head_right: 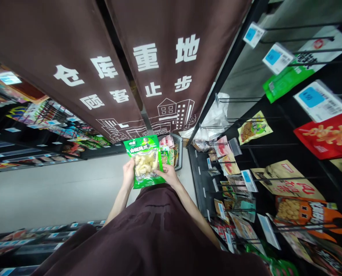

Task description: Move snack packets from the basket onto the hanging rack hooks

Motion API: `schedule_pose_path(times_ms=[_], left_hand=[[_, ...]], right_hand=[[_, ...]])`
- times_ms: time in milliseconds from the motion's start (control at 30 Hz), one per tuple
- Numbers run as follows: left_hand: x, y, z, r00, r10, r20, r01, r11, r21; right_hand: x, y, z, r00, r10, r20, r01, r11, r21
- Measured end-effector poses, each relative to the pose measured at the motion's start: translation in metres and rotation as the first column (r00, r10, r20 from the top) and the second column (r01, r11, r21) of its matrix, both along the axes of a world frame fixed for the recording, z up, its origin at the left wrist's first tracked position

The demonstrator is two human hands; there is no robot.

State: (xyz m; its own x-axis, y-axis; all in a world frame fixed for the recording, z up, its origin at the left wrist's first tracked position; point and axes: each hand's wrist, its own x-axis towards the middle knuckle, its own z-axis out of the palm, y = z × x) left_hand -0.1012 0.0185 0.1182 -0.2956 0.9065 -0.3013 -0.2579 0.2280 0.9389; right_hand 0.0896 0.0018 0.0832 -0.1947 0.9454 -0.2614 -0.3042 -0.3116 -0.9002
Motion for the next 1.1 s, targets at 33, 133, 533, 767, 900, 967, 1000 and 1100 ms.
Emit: schedule_pose_path(times_ms=[33,133,533,767,900,967,1000,1100], left_hand=[[0.003,0.002,0.003,0.999,-0.036,-0.039,0.037,0.999,0.016],[0.015,0.006,0.013,0.983,-0.17,-0.068,0.174,0.984,0.044],[0.002,-0.004,0.006,0.83,-0.539,-0.145,0.542,0.84,-0.019],[-0.001,-0.01,-0.009,0.829,-0.479,-0.288,0.489,0.871,-0.042],[-0.003,-0.012,-0.017,0.81,-0.443,-0.385,0.473,0.881,-0.017],[-0.003,-0.013,-0.019,0.788,-0.402,-0.466,0.449,0.893,-0.012],[-0.002,-0.014,-0.02,0.774,-0.375,-0.51,0.431,0.902,-0.008],[0.002,-0.015,-0.022,0.732,-0.296,-0.614,0.417,0.907,0.06]], right_hand=[[0.0,-0.001,0.0,1.0,-0.004,0.0,0.004,1.0,-0.009],[0.004,-0.002,-0.001,0.997,-0.068,0.02,0.069,0.997,-0.017],[0.012,-0.003,0.0,0.988,-0.108,0.114,0.108,0.994,0.002],[0.012,0.001,-0.001,0.978,-0.088,0.187,0.082,0.996,0.038],[0.012,0.001,-0.005,0.973,-0.054,0.225,0.037,0.996,0.079],[0.011,0.0,-0.005,0.977,-0.053,0.208,0.035,0.995,0.09],[0.011,-0.001,-0.005,0.979,-0.056,0.197,0.039,0.995,0.091],[0.009,-0.002,0.001,0.985,-0.057,0.162,0.044,0.996,0.081]])
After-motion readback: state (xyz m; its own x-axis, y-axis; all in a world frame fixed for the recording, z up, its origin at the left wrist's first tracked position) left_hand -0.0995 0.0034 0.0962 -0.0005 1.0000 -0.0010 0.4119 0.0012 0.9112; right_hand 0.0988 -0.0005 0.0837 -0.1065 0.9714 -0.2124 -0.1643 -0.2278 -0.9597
